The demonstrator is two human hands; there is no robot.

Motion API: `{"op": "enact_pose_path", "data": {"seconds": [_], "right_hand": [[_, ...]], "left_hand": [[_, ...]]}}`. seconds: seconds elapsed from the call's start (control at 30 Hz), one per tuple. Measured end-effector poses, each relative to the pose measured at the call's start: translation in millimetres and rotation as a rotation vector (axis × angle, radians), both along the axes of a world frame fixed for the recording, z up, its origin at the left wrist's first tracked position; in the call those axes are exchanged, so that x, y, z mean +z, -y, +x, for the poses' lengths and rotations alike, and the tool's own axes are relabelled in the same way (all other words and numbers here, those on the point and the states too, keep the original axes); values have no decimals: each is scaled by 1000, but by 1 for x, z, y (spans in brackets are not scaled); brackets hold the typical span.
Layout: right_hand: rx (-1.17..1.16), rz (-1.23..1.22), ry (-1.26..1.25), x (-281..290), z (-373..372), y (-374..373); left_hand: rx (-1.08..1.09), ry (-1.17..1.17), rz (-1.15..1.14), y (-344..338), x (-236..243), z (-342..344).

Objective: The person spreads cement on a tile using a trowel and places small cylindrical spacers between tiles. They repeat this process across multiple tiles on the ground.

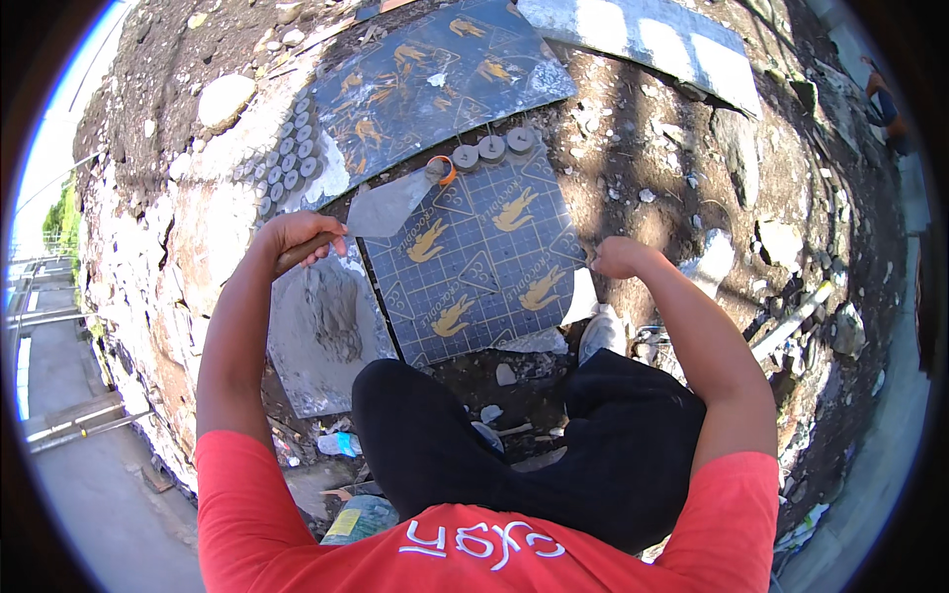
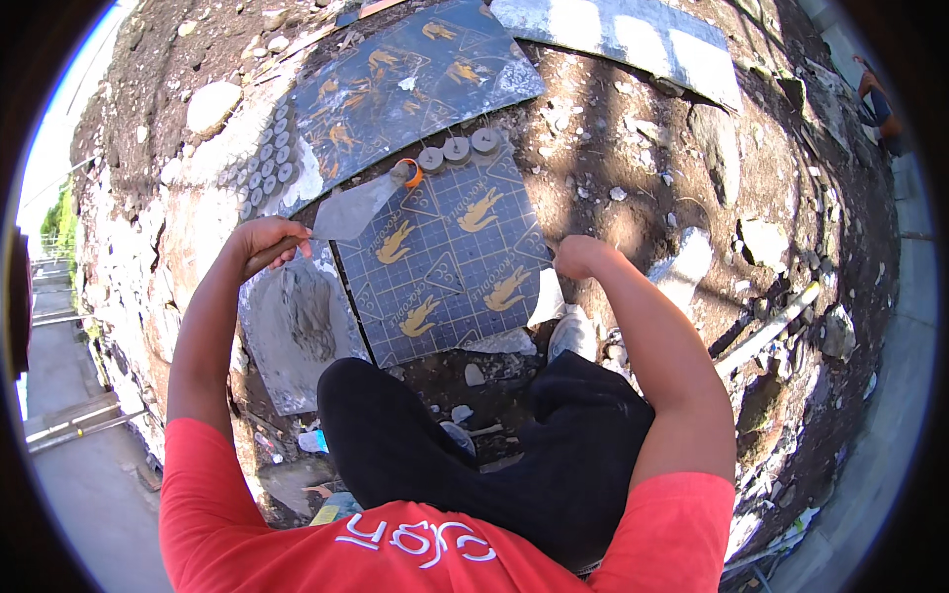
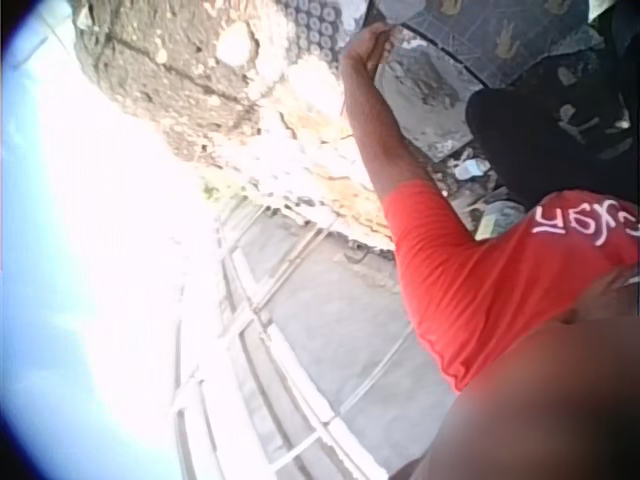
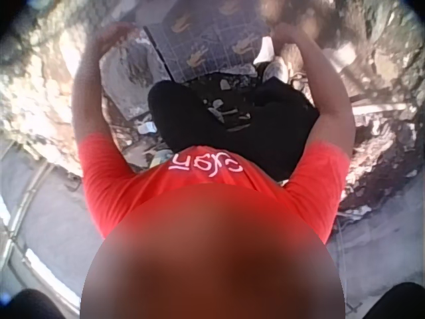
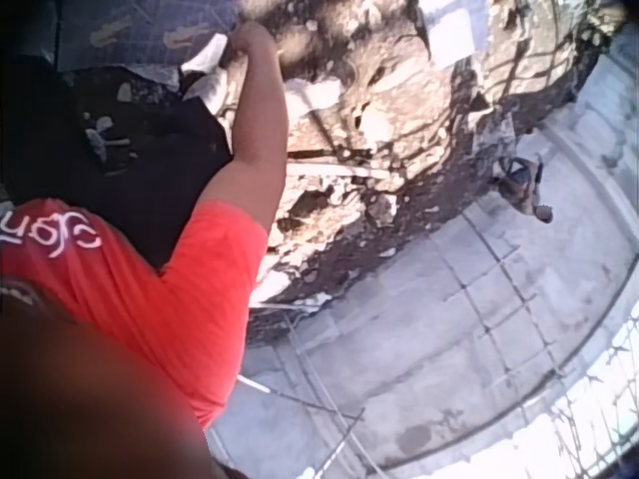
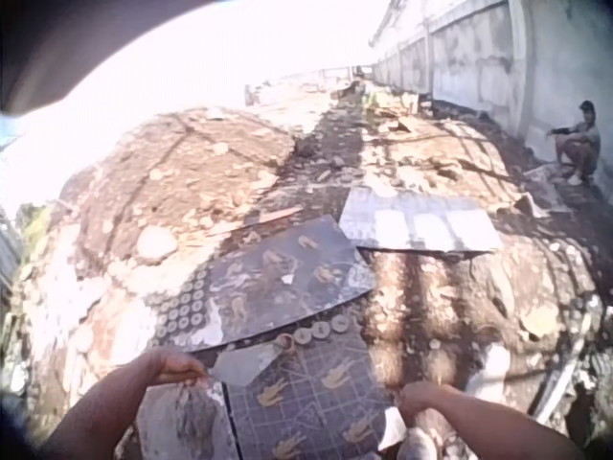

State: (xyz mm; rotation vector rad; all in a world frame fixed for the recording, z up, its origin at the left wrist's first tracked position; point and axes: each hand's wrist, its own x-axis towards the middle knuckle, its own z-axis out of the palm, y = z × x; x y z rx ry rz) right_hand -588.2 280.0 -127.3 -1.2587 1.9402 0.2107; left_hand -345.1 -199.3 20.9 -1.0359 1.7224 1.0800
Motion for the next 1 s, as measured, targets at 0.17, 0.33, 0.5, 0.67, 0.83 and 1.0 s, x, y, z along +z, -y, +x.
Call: {"op": "enact_pose_path", "data": {"seconds": [0.17, 0.33, 0.5, 0.67, 0.83, 1.0], "right_hand": [[-266, 53, 54, 10, 0, 1], [-247, 71, 81, 4, -3, 6], [-264, 58, 97, -2, -6, 6], [-308, 49, 88, 1, -4, 6], [-216, 82, 86, 7, -4, 9], [-172, 81, 73, 8, -2, 8]], "left_hand": [[-16, 43, -45, 2, 12, -17], [-57, 86, -55, 7, 21, -37], [-186, 159, -114, 11, 26, -59], [-257, 171, -176, 7, 35, -75], [-284, 180, -227, -1, 42, -81], [-257, 65, -289, -6, 56, -62]]}}
